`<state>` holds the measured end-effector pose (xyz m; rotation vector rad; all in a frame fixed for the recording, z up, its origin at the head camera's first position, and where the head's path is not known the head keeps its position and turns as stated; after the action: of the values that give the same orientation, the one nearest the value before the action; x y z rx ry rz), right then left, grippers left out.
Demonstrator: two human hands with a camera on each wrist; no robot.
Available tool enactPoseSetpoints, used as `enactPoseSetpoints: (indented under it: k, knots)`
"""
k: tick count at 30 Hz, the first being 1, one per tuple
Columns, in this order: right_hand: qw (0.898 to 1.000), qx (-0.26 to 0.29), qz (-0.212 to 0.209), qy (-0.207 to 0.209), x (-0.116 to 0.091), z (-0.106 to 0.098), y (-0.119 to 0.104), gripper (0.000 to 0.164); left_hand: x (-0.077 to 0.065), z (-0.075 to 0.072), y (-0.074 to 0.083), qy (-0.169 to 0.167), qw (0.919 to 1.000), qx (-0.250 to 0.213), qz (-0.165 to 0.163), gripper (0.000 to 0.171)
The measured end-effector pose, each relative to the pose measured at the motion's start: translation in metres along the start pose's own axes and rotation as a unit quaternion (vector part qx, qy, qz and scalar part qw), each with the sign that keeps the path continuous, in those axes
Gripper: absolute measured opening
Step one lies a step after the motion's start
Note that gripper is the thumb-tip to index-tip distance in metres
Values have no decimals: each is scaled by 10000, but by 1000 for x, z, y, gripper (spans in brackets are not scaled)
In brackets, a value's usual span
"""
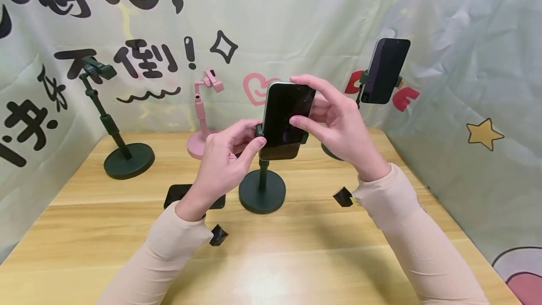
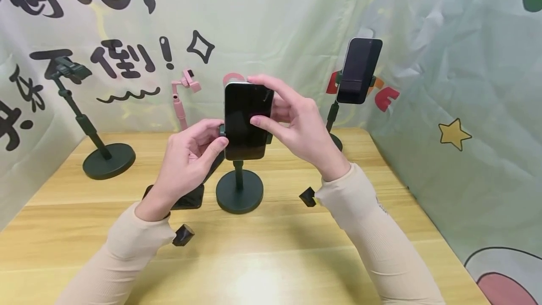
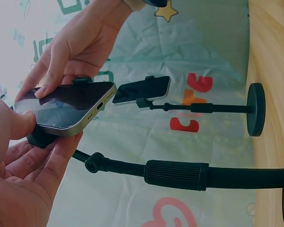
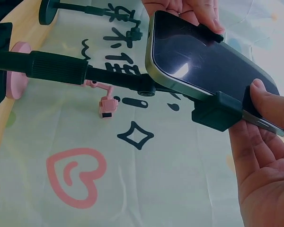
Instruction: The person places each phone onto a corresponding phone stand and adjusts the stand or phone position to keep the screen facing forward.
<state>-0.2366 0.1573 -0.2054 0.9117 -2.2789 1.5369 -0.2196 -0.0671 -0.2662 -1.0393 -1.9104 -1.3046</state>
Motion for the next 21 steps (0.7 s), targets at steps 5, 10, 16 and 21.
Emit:
enactPoseSetpoints:
  k: [5, 10, 16, 21]
  knots:
    - [10000, -73, -5, -15, 0, 1, 2, 67, 0, -1, -1, 23, 10000, -27, 26, 27]
    - [10000, -53, 5, -18, -1, 1, 2, 67, 1, -1, -1, 38, 9999, -117, 52, 27]
    - [10000, -73, 24, -27, -1, 2, 4, 67, 1, 0, -1, 30, 9999, -160, 6, 28]
    - [9999, -150, -2, 0, -2, 2, 5, 68, 2, 0, -1, 34, 9999, -144, 7, 27]
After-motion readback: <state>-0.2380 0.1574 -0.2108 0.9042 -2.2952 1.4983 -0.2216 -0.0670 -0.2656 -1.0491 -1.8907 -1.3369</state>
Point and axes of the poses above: each hand's wrist, its own x-axis towards the middle knuckle, its own z-axis out of the palm, y = z × x, the point moved 3 cm from there along x, towards the middle knuckle, and after that the axes turned 14 degrees about z, right-handed, at the moved point
